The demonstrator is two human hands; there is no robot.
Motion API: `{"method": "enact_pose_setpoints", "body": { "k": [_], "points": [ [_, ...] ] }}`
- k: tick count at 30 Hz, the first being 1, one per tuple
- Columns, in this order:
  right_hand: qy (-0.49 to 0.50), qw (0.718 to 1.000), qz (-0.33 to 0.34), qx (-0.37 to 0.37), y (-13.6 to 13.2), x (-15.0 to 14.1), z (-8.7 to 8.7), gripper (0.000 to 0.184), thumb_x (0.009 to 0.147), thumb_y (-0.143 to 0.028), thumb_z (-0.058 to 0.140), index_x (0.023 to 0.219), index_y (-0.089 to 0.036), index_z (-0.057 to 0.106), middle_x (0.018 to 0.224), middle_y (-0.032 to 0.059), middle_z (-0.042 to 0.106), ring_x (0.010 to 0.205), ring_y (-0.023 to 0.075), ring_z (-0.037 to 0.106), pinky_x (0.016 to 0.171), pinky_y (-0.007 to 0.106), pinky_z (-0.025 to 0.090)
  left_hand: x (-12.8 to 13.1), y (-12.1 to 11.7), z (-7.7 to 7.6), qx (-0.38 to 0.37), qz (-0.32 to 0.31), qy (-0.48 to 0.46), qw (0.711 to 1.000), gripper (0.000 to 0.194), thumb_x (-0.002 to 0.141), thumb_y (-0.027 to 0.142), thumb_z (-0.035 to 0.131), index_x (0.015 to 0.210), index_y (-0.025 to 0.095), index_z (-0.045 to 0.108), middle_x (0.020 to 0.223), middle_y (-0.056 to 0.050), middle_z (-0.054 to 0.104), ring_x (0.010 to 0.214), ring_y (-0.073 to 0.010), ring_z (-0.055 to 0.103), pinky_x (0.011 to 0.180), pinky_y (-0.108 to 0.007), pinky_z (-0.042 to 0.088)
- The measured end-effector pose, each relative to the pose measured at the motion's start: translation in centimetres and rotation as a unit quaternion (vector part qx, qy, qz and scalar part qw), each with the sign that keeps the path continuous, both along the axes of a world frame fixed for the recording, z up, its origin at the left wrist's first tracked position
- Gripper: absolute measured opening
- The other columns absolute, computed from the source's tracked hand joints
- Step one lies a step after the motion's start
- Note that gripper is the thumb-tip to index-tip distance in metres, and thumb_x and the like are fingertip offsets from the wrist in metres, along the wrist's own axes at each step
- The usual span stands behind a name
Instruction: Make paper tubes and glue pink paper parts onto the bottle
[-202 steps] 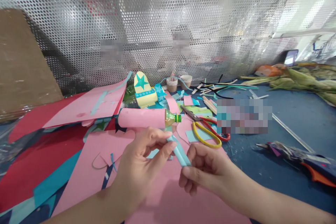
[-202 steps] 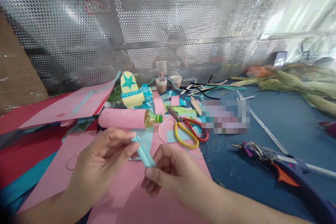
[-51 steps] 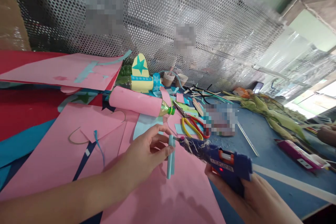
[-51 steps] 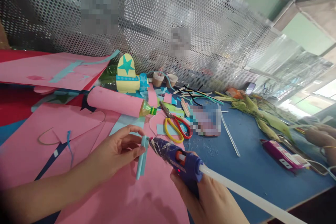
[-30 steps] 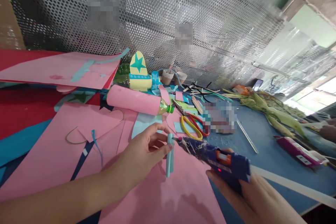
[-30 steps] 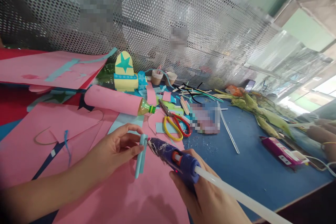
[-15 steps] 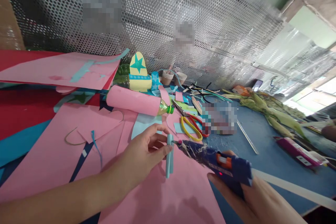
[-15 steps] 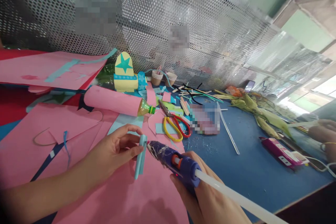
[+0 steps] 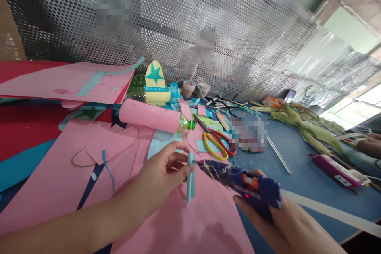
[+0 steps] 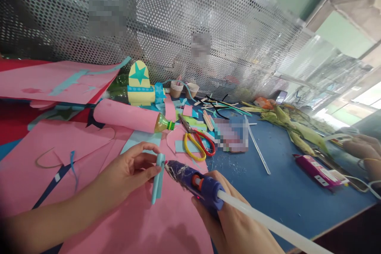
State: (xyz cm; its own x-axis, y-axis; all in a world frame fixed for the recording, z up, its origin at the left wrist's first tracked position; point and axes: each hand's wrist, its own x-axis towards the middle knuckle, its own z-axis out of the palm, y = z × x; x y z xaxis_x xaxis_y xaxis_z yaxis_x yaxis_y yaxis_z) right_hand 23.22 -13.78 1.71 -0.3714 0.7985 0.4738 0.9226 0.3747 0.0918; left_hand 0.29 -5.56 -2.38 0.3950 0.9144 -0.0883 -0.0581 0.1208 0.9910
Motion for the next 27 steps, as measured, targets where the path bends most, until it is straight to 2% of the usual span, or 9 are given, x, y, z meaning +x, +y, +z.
{"method": "enact_pose_setpoints", "body": {
  "k": [7,13,17,20,24,27],
  "points": [
    [-0.018,0.999,0.002,-0.028,-0.5,0.0,0.0,0.027,0.094,-0.029,0.043,0.104,-0.025,0.068,0.089,0.0063,0.075,0.079,0.0212,0.074,0.063,0.022,0.059,0.1,0.0,0.0,0.002,0.009,0.002,1.0,0.024,0.08,0.033,0.069,0.097,0.025,0.055,0.08,0.004,0.066,0.067,-0.011,0.058,0.067,-0.025,0.047],
    [-0.05,0.997,0.058,-0.031,0.1,0.6,1.1,0.029,0.092,-0.03,0.045,0.109,-0.023,0.068,0.09,0.0074,0.075,0.082,0.0227,0.073,0.063,0.024,0.059,0.0,0.1,-0.1,0.001,0.007,0.004,1.0,0.022,0.082,0.035,0.068,0.098,0.026,0.054,0.085,0.004,0.067,0.07,-0.0109,0.06,0.071,-0.025,0.048],
    [-0.053,0.998,0.035,-0.029,0.2,-0.1,1.5,0.025,0.091,-0.026,0.046,0.099,-0.024,0.07,0.084,0.0063,0.075,0.076,0.0212,0.073,0.061,0.022,0.058,-0.1,0.2,-0.3,0.005,0.009,-0.004,1.0,0.023,0.083,0.035,0.067,0.099,0.027,0.053,0.086,0.004,0.068,0.072,-0.0117,0.061,0.07,-0.026,0.049],
    [-0.042,0.999,0.011,-0.03,-0.2,-0.5,1.2,0.025,0.093,-0.026,0.044,0.091,-0.026,0.069,0.08,0.0045,0.074,0.069,0.0187,0.073,0.057,0.019,0.056,-0.2,0.2,-0.3,0.007,0.011,-0.004,1.0,0.024,0.083,0.036,0.067,0.1,0.026,0.053,0.085,0.004,0.068,0.074,-0.0128,0.064,0.072,-0.027,0.05],
    [-0.025,1.0,-0.001,-0.008,-0.8,-0.5,0.3,0.027,0.095,-0.027,0.041,0.1,-0.024,0.067,0.084,0.0058,0.075,0.073,0.0197,0.073,0.063,0.021,0.057,-0.2,0.2,0.0,0.009,0.019,0.005,1.0,0.026,0.082,0.036,0.067,0.1,0.025,0.053,0.085,0.002,0.068,0.075,-0.015,0.065,0.074,-0.03,0.052],
    [-0.013,1.0,0.004,-0.021,-1.0,-0.3,0.2,0.028,0.096,-0.029,0.04,0.101,-0.024,0.066,0.087,0.006,0.075,0.074,0.0198,0.074,0.066,0.021,0.058,-0.2,0.3,0.2,0.013,0.023,0.008,1.0,0.026,0.081,0.036,0.066,0.1,0.024,0.052,0.084,0.001,0.067,0.075,-0.0162,0.066,0.075,-0.032,0.052]
  ]
}}
